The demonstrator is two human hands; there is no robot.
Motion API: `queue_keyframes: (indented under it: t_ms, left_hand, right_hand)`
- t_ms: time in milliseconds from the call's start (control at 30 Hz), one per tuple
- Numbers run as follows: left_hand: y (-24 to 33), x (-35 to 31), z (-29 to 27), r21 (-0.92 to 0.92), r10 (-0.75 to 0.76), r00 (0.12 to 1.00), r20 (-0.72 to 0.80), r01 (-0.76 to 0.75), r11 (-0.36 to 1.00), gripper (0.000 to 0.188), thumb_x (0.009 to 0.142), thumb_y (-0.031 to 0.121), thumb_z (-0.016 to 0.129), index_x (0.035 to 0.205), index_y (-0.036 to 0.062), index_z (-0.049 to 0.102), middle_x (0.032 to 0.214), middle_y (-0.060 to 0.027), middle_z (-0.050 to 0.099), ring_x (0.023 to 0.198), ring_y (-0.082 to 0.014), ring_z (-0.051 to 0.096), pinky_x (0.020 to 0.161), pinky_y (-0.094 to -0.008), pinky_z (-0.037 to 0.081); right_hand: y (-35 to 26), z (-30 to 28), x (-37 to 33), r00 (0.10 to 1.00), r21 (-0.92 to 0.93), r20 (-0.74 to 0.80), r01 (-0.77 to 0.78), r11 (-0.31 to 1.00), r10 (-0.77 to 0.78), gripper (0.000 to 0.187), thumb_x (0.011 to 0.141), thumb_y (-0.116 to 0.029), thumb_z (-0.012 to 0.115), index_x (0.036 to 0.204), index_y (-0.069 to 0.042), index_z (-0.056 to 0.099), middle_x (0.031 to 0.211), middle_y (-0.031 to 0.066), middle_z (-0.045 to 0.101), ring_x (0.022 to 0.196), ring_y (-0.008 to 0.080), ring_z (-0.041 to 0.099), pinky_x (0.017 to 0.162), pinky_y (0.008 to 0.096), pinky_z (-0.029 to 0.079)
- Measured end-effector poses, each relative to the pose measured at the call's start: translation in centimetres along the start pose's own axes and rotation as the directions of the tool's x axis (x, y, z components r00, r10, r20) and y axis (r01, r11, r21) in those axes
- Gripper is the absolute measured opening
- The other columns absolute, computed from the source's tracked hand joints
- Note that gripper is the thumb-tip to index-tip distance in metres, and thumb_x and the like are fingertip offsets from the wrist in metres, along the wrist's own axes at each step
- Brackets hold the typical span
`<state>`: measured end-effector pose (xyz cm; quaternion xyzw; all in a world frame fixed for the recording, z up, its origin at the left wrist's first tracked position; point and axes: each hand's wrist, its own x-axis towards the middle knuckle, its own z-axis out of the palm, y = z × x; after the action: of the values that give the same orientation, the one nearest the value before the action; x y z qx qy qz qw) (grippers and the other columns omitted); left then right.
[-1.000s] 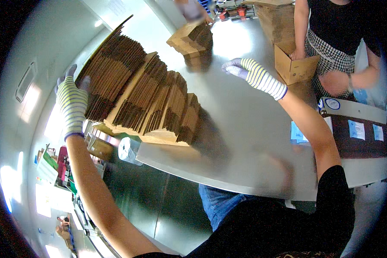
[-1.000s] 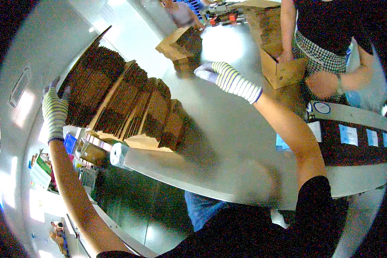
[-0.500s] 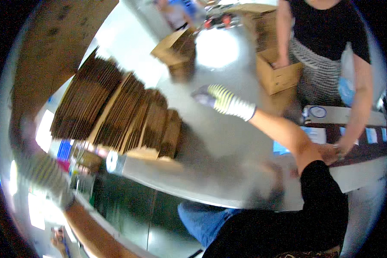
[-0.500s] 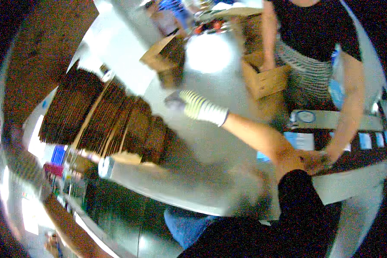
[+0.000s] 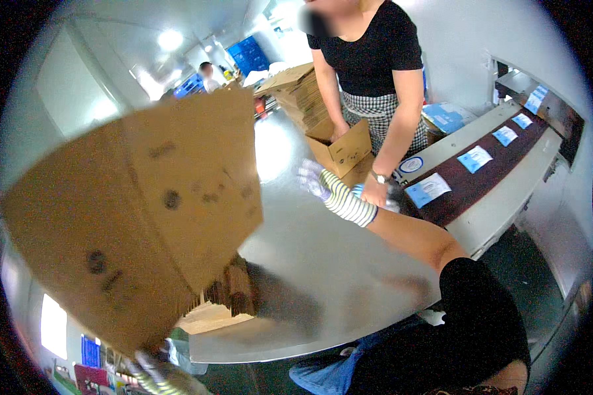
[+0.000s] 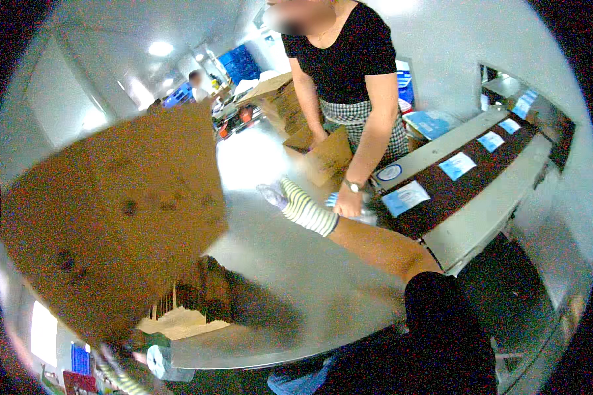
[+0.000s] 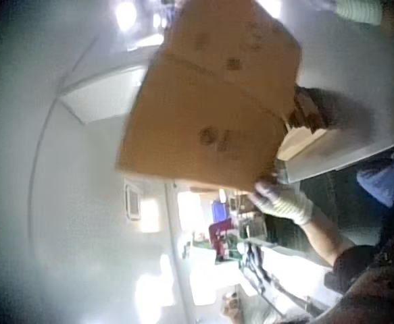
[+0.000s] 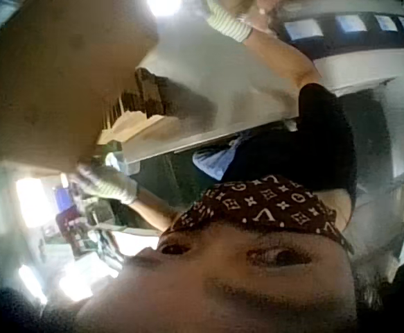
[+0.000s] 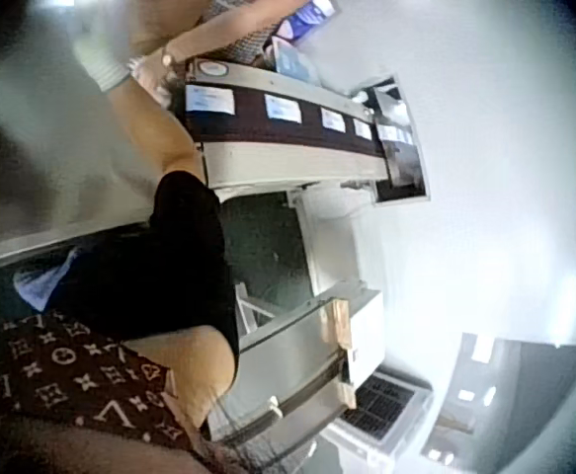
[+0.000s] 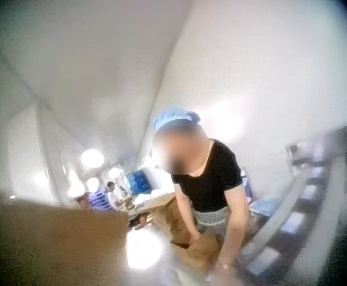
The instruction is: The person picks up flat cardboard pieces from a stack, folds them into boxes, and then places several blue packaged items from a conveyor belt into the boxes.
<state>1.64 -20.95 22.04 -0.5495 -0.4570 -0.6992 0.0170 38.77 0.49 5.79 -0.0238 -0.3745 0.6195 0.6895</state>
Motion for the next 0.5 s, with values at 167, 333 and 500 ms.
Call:
queue_keyframes:
  t_ms: [167, 333, 500]
  left_hand:
    - [-7.8, -5.9, -4.0, -0.372, -0.351, 0.896, 0.271, 0.434, 0.82, 0.028, 0.091, 0.027, 0.062, 0.103, 0.0028, 0.055, 0.082, -0.0036, 0.057, 0.07, -0.0122, 0.049, 0.063, -0.0286, 0.044]
    - [-12.3, -9.7, -3.6, -0.444, -0.406, 0.758, 0.51, 0.637, 0.631, 0.033, 0.087, 0.03, 0.066, 0.105, 0.0045, 0.054, 0.092, -0.0069, 0.062, 0.076, -0.0164, 0.058, 0.07, -0.0299, 0.051]
    - [-16.8, -13.4, -4.0, -0.464, -0.447, 0.658, 0.606, 0.749, 0.474, 0.034, 0.087, 0.029, 0.065, 0.109, 0.008, 0.052, 0.098, -0.0072, 0.06, 0.084, -0.0195, 0.058, 0.074, -0.0322, 0.051]
  right_hand:
    - [2.3, 3.9, -3.4, 0.998, -0.575, -0.024, -0.068, 0.815, 0.066, 0.04, 0.094, -0.029, 0.055, 0.122, -0.001, 0.05, 0.118, 0.014, 0.058, 0.105, 0.028, 0.059, 0.093, 0.0374, 0.049]
    - [3.3, 2.7, -4.5, 0.935, -0.967, -0.109, -0.02, 0.255, -0.337, 0.041, 0.092, -0.027, 0.059, 0.12, 0.001, 0.052, 0.114, 0.0095, 0.059, 0.105, 0.0165, 0.055, 0.093, 0.0285, 0.044]
    - [4.3, 1.0, -7.8, 0.892, -0.804, -0.298, -0.043, 0.593, -0.339, 0.057, 0.084, -0.043, 0.067, 0.118, 0.002, 0.057, 0.118, 0.0118, 0.059, 0.114, 0.0225, 0.051, 0.098, 0.0347, 0.04]
